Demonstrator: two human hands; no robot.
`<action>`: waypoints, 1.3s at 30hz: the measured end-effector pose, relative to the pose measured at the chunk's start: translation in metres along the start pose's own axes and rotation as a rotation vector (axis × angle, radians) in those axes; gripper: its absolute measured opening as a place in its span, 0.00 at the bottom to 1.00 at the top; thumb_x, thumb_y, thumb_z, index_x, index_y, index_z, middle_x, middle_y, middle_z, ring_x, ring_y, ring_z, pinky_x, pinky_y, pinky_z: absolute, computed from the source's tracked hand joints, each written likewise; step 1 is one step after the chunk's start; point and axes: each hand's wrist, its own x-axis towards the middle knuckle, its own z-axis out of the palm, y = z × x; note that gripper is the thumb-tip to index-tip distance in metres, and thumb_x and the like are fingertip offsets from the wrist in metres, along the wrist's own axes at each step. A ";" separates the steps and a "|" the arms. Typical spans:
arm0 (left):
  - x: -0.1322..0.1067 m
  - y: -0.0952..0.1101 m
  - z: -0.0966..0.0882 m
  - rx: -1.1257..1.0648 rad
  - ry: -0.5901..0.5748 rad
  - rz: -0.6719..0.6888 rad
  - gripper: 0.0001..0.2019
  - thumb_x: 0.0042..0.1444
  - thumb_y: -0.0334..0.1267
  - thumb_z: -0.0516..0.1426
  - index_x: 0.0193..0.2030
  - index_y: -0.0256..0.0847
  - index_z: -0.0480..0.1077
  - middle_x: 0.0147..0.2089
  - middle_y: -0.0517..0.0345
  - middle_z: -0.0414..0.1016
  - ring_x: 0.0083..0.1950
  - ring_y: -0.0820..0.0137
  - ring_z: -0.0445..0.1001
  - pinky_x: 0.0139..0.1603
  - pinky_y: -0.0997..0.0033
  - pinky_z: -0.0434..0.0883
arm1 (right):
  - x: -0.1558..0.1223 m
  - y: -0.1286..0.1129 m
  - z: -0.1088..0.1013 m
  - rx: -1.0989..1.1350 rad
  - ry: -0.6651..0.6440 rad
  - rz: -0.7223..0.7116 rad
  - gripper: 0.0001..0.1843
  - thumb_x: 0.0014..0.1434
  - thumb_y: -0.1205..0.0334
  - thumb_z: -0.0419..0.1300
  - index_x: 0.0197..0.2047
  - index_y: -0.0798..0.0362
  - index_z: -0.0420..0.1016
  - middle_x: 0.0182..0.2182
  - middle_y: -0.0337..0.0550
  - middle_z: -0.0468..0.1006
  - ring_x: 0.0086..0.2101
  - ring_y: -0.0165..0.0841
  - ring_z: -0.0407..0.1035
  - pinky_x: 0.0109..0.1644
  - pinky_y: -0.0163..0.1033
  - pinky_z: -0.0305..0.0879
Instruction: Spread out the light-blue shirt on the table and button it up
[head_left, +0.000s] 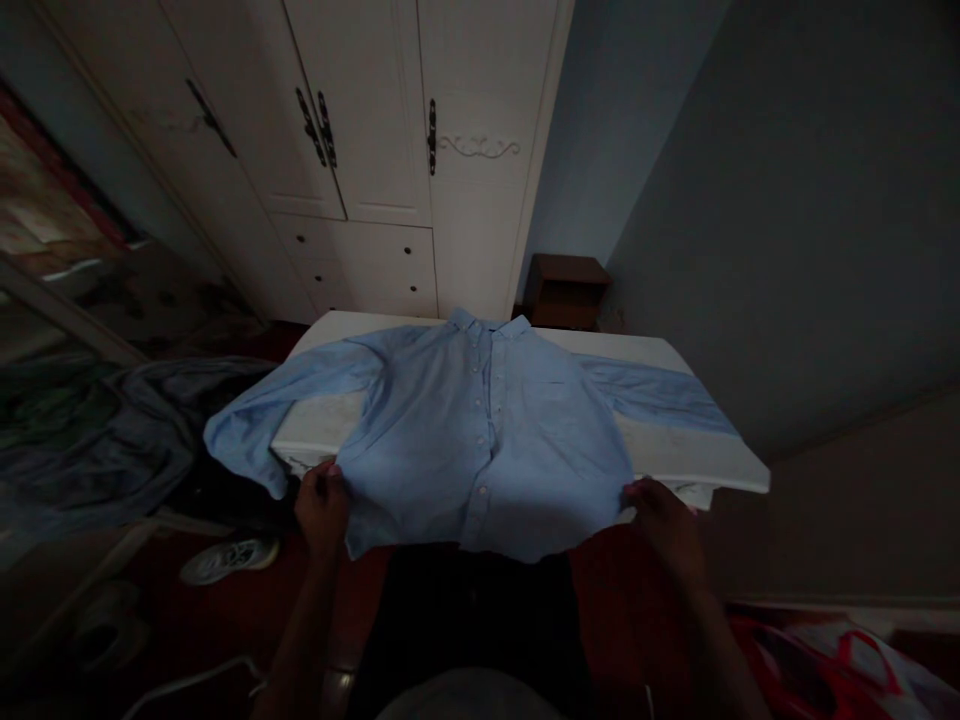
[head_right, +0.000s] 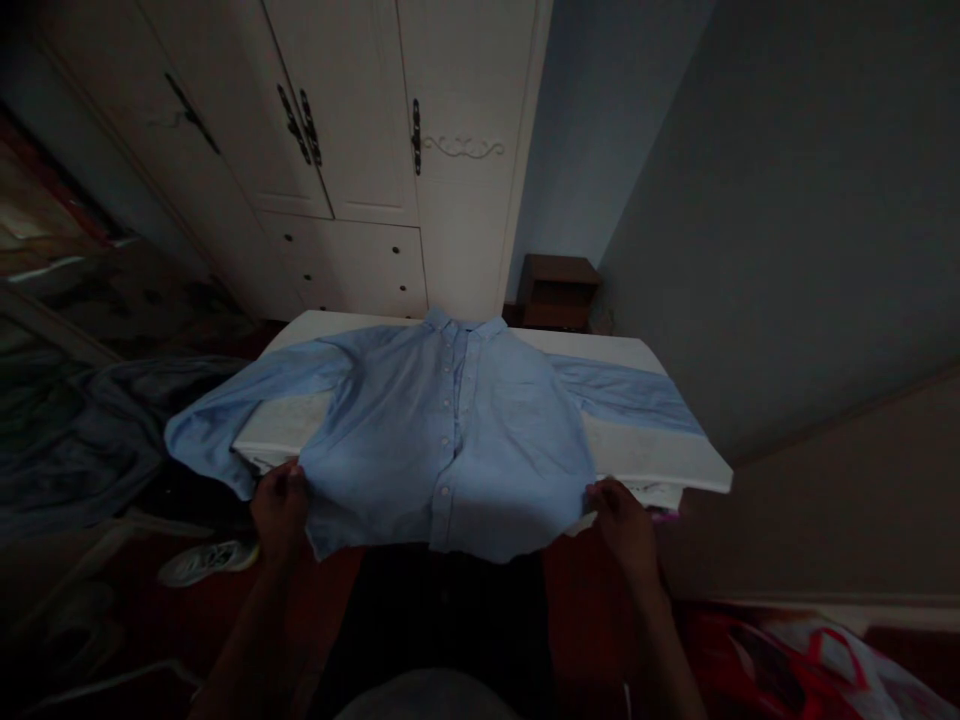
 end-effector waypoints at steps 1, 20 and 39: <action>-0.002 0.005 0.000 0.018 0.031 0.012 0.19 0.55 0.51 0.53 0.42 0.36 0.72 0.41 0.49 0.75 0.41 0.62 0.73 0.45 0.61 0.72 | -0.001 -0.003 -0.004 -0.049 0.031 -0.013 0.25 0.53 0.37 0.54 0.33 0.52 0.74 0.30 0.47 0.80 0.28 0.40 0.73 0.32 0.41 0.66; -0.025 0.135 0.100 0.079 -0.770 0.669 0.06 0.57 0.34 0.60 0.39 0.42 0.79 0.40 0.52 0.77 0.43 0.64 0.73 0.49 0.61 0.71 | 0.078 -0.197 0.092 -0.474 -0.678 -1.208 0.08 0.62 0.70 0.59 0.43 0.53 0.78 0.41 0.46 0.80 0.46 0.39 0.71 0.53 0.46 0.61; -0.020 0.131 0.098 -0.070 -0.796 0.567 0.06 0.58 0.33 0.59 0.38 0.45 0.79 0.39 0.59 0.80 0.43 0.68 0.75 0.49 0.65 0.70 | 0.104 -0.171 0.089 -0.375 -0.934 -1.341 0.07 0.60 0.67 0.63 0.40 0.46 0.81 0.41 0.40 0.78 0.44 0.35 0.66 0.49 0.42 0.54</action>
